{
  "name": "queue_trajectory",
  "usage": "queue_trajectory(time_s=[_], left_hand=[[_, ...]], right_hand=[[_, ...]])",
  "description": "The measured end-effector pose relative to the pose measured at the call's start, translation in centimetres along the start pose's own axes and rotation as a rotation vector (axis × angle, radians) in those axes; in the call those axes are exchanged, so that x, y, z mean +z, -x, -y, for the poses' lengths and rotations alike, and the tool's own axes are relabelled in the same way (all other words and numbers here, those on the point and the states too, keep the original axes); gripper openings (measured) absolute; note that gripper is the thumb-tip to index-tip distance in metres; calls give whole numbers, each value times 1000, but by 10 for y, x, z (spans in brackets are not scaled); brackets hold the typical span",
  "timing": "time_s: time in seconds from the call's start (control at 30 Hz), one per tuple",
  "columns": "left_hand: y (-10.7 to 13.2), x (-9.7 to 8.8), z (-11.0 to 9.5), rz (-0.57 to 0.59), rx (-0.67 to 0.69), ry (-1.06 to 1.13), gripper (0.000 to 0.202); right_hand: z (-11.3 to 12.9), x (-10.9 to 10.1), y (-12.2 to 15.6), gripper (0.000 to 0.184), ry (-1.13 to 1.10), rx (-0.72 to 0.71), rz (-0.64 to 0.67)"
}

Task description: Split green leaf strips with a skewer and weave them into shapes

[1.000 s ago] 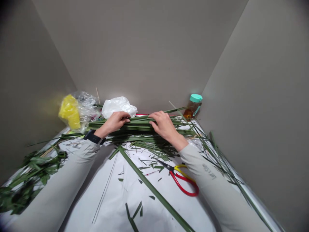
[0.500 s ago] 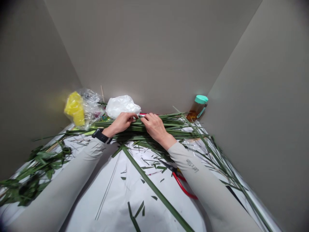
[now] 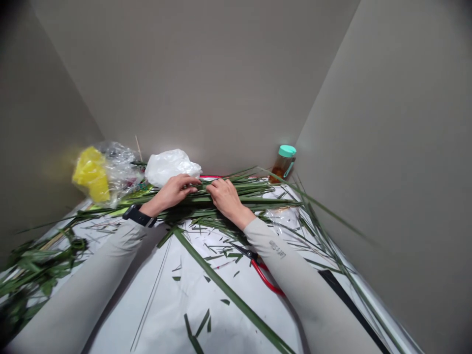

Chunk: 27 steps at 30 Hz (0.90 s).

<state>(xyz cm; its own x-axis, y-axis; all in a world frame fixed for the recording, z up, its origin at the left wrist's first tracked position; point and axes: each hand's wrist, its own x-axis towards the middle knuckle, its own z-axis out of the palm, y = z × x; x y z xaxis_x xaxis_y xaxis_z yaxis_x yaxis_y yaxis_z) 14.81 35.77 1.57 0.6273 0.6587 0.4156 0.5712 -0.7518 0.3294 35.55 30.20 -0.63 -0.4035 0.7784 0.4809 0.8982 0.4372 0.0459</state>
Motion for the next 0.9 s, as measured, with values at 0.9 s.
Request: queue_trajectory(time_s=[0.9], left_hand=[[7, 23, -2, 123, -26, -292, 25]], right_hand=[[46, 26, 15, 21, -80, 42, 99]])
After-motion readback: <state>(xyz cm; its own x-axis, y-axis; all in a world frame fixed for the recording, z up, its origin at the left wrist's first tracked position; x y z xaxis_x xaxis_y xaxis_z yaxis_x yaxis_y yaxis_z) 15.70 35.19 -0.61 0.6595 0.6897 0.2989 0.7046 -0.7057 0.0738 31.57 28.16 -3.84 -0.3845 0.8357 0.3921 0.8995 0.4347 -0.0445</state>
